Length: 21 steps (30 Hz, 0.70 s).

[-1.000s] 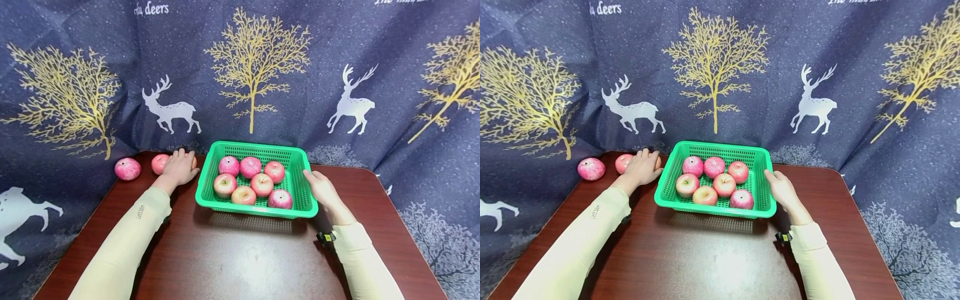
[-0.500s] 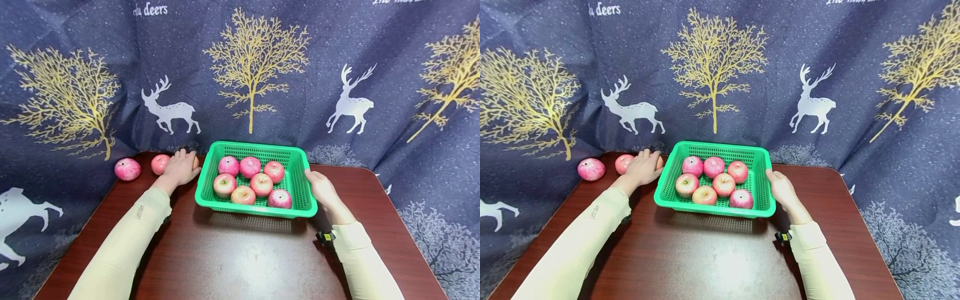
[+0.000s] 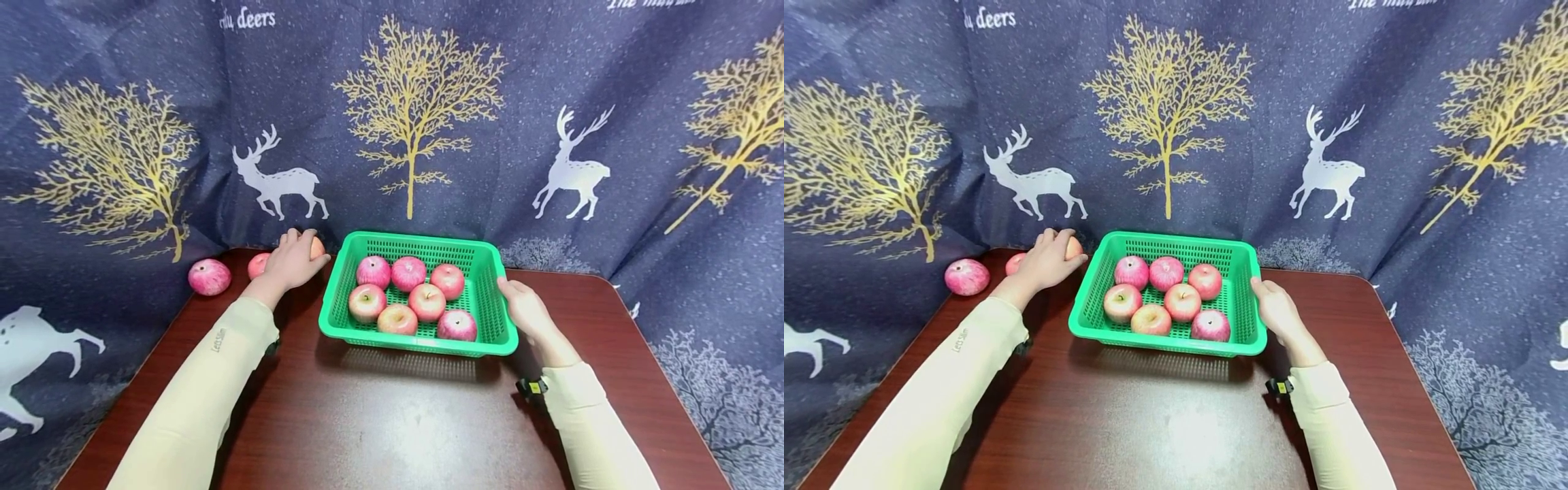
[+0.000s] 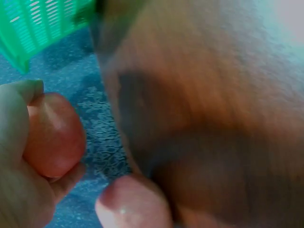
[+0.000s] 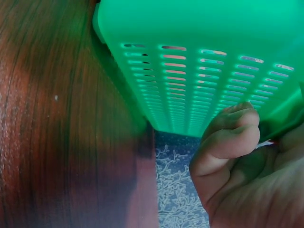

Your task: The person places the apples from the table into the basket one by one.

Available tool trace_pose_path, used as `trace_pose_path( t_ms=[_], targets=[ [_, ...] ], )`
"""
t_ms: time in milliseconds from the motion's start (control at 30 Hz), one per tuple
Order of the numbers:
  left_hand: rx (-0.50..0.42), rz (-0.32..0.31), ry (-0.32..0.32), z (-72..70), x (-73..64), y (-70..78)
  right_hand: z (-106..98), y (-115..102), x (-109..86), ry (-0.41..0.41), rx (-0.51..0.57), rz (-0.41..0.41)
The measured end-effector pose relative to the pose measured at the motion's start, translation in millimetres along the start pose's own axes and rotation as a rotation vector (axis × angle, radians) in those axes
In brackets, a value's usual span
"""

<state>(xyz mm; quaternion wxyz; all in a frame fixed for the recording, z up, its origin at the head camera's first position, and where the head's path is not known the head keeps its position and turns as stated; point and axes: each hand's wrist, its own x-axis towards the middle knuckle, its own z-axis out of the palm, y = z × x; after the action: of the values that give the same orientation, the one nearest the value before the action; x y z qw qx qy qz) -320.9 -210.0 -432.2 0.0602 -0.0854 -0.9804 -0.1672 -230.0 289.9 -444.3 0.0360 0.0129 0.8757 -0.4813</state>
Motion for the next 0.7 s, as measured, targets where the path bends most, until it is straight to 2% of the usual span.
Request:
trace_pose_path(
  t_ms=[333, 533, 700],
  targets=[
    [-0.122, -0.010, 0.097, -31.4, 8.5, 14.9, 0, -1, -0.7, -0.008, 0.015, -0.005],
    [-0.162, 0.039, 0.123, -44.7, 13.1, 35.9, 0, -2, -0.3, -0.017, 0.022, -0.001],
    [-0.168, 0.098, 0.114, -51.1, 13.6, 62.3, -1, -1, 0.4, -0.023, 0.019, 0.001]
  ],
)
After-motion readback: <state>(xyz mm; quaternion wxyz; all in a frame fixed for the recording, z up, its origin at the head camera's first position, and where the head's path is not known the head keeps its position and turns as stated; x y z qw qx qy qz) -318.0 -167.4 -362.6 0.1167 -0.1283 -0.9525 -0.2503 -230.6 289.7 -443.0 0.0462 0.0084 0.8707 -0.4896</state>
